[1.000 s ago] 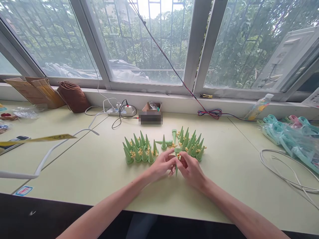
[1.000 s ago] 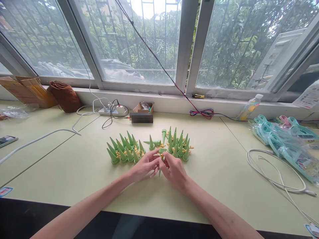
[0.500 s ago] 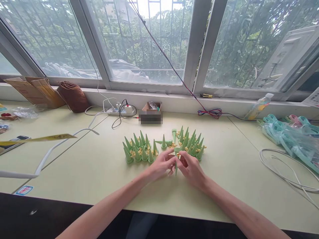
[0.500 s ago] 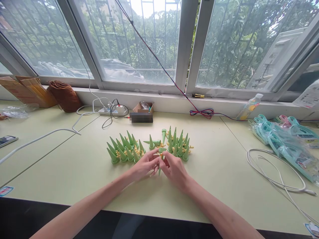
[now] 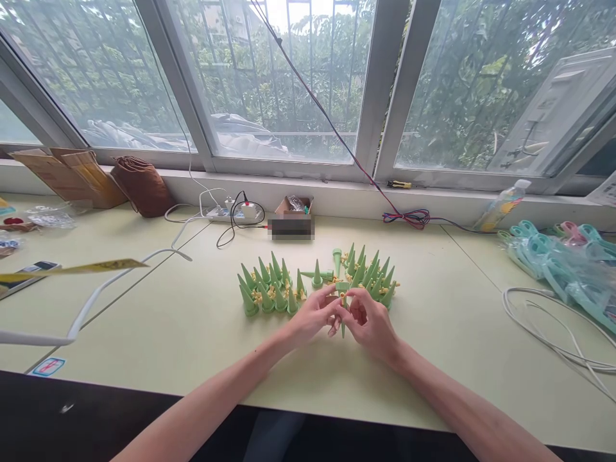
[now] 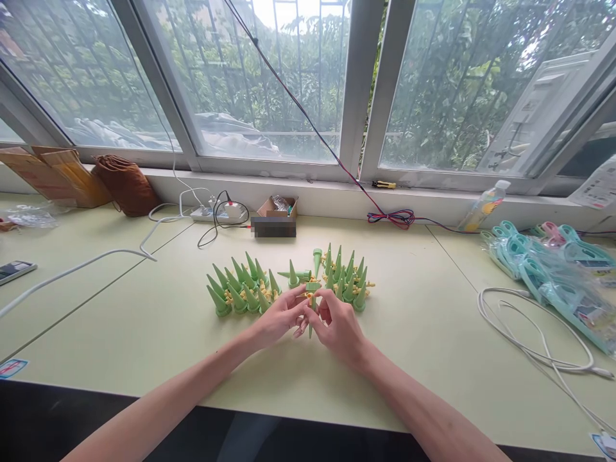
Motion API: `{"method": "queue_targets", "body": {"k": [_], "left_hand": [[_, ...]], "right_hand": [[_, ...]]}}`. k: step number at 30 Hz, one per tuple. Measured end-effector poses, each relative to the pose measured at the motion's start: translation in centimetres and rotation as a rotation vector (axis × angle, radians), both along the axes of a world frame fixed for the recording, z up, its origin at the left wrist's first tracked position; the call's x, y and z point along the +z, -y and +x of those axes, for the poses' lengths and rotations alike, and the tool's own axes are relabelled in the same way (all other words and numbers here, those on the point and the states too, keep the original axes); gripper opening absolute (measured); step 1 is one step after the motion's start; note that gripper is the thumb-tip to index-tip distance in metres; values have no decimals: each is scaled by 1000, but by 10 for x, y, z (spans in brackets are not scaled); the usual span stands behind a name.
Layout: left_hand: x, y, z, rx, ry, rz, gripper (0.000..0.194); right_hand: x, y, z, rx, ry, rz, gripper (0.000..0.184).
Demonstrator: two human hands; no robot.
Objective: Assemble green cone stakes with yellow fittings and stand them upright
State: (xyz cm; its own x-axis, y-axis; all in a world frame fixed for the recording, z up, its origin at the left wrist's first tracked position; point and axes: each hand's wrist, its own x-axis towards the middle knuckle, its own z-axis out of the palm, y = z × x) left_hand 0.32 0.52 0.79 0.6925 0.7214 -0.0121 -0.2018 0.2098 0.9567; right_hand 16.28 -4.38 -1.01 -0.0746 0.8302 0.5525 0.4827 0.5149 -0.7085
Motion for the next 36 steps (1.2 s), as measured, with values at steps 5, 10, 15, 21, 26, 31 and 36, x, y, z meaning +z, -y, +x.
{"method": "queue_targets", "body": {"k": [5,10,15,21,26,31,36], "left_hand": [[5,2,1,-7,-19,15,38],[6,2,0,-1,-28,11,45],[8,3,0,-2,-11,-2,44],[7,4,0,3,-13,-15,50],[5,4,0,-7,-19,-6,47],[4,4,-1,-22,-27,6,42],[3,4,-1,-34,-22,24,35]], "right_hand": [[-2,-2,2,19,-15,24,26],[-1,-4,5,23,15,56,24],[0,-4,6,7,9,65,22],[-1,-5,6,9,2,75,19],[0,-5,6,6,-1,91,18],[-1,-6,6,-4,0,111,19],[-3,-6,7,4,4,134,18]]}}
